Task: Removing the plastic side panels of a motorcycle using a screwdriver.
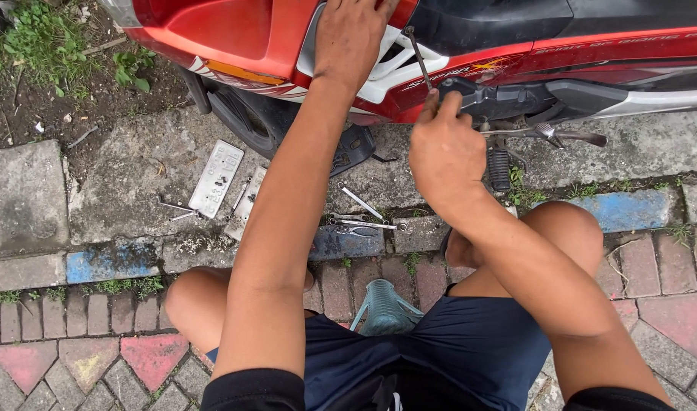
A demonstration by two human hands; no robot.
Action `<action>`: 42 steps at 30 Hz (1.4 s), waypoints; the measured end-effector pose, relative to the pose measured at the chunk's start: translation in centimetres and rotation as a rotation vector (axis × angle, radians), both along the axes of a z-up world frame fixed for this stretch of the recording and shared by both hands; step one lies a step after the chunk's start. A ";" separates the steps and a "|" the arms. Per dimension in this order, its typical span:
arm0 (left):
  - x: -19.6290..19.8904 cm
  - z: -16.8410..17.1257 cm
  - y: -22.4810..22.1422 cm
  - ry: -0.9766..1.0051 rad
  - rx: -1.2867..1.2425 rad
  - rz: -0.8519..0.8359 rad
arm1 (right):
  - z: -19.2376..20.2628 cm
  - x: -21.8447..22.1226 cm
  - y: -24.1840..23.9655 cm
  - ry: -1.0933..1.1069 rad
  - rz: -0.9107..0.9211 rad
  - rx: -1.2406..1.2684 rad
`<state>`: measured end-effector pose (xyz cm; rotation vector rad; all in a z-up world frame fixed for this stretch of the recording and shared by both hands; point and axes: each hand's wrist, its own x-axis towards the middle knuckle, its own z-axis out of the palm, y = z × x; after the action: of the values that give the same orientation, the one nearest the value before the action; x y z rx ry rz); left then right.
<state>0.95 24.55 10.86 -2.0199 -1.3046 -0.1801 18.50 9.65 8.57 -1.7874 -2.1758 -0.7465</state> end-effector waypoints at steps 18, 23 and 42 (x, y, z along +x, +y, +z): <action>1.6 1.1 -7.7 -0.053 -0.165 -0.287 | 0.9 3.7 0.5 1.249 0.110 -0.641; -1.5 1.0 -12.3 -0.077 -0.263 -0.305 | -3.3 1.9 -3.4 1.102 0.167 -0.427; -18.1 -18.0 -25.4 -0.546 -1.409 0.276 | -39.9 -0.1 -16.1 1.309 -0.470 -1.542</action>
<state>-17.20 -0.86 -7.16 -2.9455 -2.4635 0.5107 18.43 -6.40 -31.33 -2.0626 -1.1122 2.0285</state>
